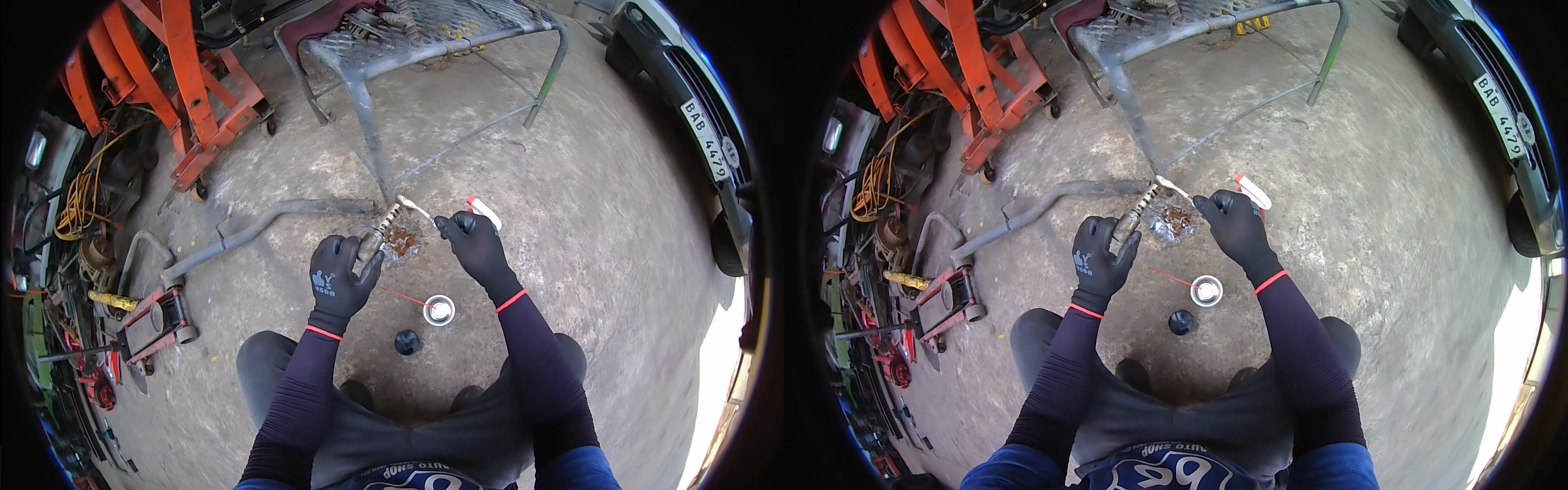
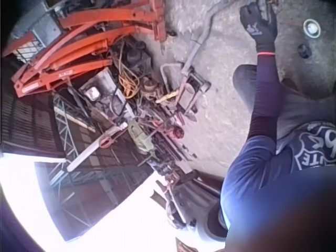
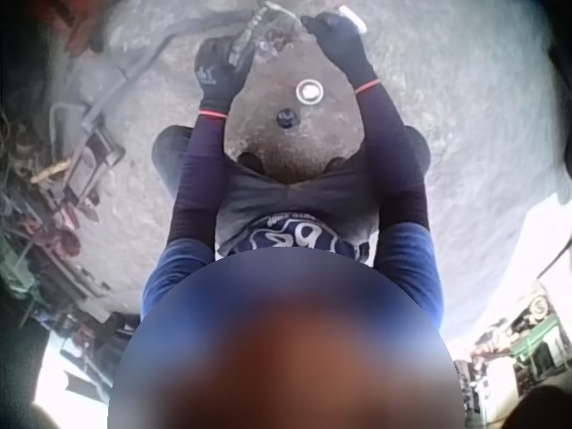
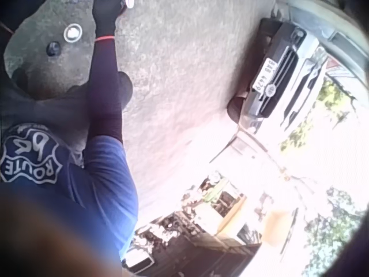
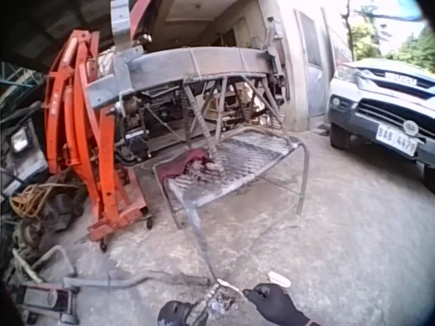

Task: The person sits on the floor and cleans a small cylindrical metal car part. They spray it with a cleaning spray, scrub it with a toothbrush, and repeat the process. The person also wipes their gloved hands during the task.

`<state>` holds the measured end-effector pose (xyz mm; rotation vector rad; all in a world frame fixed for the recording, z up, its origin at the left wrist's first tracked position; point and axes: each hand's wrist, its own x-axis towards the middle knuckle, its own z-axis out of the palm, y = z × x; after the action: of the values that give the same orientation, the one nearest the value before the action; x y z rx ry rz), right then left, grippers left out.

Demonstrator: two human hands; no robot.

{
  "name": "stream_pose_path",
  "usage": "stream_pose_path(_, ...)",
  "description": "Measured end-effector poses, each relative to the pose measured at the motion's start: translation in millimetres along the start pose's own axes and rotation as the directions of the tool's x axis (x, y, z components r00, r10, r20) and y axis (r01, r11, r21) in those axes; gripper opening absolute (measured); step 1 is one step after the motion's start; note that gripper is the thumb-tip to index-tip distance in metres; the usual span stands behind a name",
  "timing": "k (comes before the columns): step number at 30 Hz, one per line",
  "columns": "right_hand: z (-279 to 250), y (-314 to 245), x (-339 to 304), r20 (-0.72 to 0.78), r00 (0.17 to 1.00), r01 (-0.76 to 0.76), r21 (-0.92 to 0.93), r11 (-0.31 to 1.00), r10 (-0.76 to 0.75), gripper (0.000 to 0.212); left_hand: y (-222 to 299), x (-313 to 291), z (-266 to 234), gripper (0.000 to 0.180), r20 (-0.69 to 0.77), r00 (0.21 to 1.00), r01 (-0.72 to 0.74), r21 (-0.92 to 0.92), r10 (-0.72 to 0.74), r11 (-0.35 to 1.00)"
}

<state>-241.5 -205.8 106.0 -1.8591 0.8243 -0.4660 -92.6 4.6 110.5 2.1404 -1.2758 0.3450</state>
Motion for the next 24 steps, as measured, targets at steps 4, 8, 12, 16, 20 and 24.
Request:
stream_pose_path(4,-5.8,3.6,3.6,0.143,0.990,0.017,0.012,1.000,-0.019,0.041,-6.2,-3.5,4.7,0.035,-0.078,0.997,-0.021,-0.065,0.016,0.998)
stream_pose_path(8,-26.4,-6.7,12.6,0.126,0.985,-0.154,0.301,0.941,0.120,0.035,-11.9,-5.5,3.9,0.032,0.026,0.965,0.226,-0.592,-0.262,0.774)
stream_pose_path(12,-36.8,-21.1,7.9,0.342,0.935,-0.203,0.298,0.933,0.095,0.032,-20.4,-3.1,-1.4,0.031,0.305,0.861,0.382,-0.916,-0.407,0.121)
stream_pose_path(16,-20.0,-18.2,2.8,0.482,0.868,-0.106,0.416,0.903,-0.121,0.030,-22.0,-5.1,-0.5,0.038,0.377,0.861,0.416,-0.908,-0.342,0.048)
stream_pose_path(20,-9.7,0.5,7.6,0.332,0.941,-0.162,0.292,0.943,0.059,0.028,-21.3,-8.3,-1.2,0.037,0.406,0.826,0.431,-0.902,-0.390,-0.026)
stream_pose_path(24,-5.5,6.7,4.5,0.397,0.911,-0.056,0.385,0.921,-0.111,0.031,-20.6,-6.1,-3.4,0.038,0.416,0.839,0.395,-0.909,-0.351,-0.132)
